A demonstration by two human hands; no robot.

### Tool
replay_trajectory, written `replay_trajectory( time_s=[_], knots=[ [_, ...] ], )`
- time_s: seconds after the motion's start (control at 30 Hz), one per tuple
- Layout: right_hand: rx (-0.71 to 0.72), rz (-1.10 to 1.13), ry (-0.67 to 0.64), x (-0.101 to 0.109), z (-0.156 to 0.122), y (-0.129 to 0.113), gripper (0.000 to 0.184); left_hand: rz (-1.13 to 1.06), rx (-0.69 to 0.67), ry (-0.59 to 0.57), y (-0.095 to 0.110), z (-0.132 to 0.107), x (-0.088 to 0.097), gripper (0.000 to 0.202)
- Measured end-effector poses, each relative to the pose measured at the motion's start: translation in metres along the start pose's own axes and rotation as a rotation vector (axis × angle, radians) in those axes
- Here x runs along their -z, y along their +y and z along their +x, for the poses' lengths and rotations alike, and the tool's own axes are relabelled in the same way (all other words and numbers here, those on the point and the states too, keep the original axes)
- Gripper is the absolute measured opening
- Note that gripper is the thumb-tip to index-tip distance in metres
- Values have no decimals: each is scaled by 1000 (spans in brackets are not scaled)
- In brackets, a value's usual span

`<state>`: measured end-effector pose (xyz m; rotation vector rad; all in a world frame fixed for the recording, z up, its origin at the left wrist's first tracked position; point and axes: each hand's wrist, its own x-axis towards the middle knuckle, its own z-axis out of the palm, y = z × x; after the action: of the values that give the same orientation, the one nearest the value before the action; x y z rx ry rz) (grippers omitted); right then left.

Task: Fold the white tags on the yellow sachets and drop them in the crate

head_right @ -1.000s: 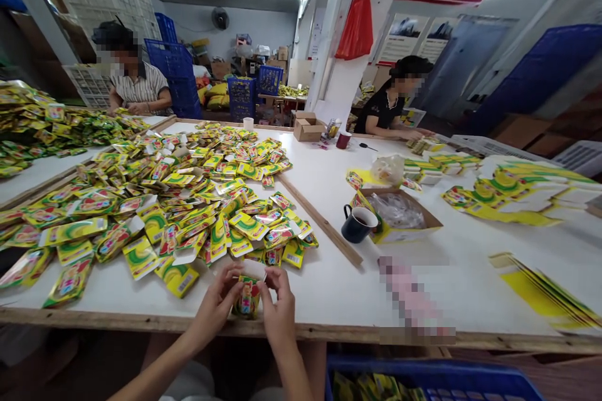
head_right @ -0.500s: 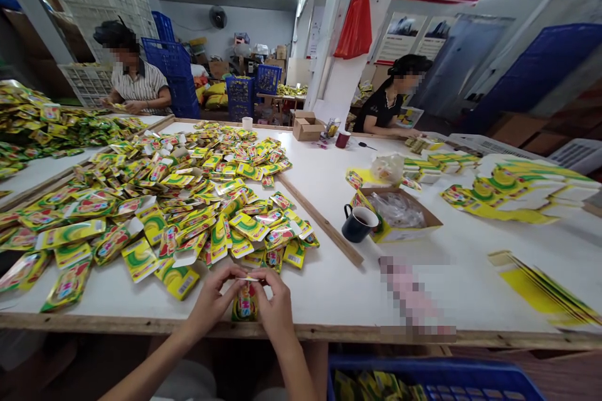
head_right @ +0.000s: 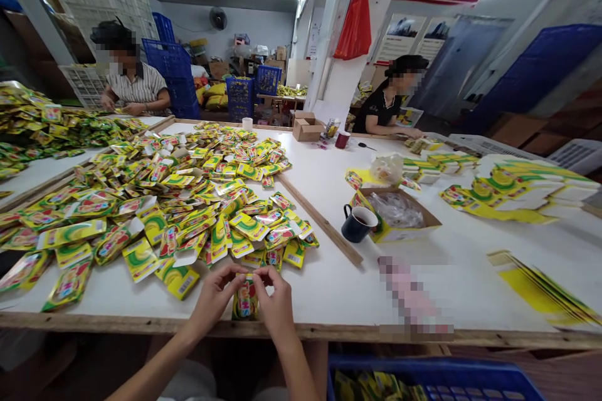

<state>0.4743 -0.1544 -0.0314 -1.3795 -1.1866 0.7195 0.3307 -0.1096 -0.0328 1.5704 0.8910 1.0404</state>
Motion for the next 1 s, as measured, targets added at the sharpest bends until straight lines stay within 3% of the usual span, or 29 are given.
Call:
replay_trajectory(
  time_s=[0.27,0.5,0.57,0.63,0.77,0.83,0.9,1.0],
  knots=[
    [14,126,-28,4,-15,7,16,48,-159,-17,-9,-7,5,13],
    [37,46,-9,-2,-18,-2,18,73,-153,38,-8,-17,1,15],
    [53,-26,42,19,-22,-12,20,32,-115,20,-8,-20,3,27],
    [37,-149,83,60,-29,-26,21,1,-71,30,-9,-22,5,39],
    [-94,-428,-53,154,-38,-51,22,72,-5,40,-11,-20,4,24],
    [-145,-468,-28,172,-36,-51,25,122,5,3,-11,-19,1,22],
    [-168,-373,20,162,-24,-40,31,156,0,-31,-11,-19,-1,22],
    [-152,-118,13,114,10,-11,44,194,-13,-40,-9,-22,0,22]
  ],
)
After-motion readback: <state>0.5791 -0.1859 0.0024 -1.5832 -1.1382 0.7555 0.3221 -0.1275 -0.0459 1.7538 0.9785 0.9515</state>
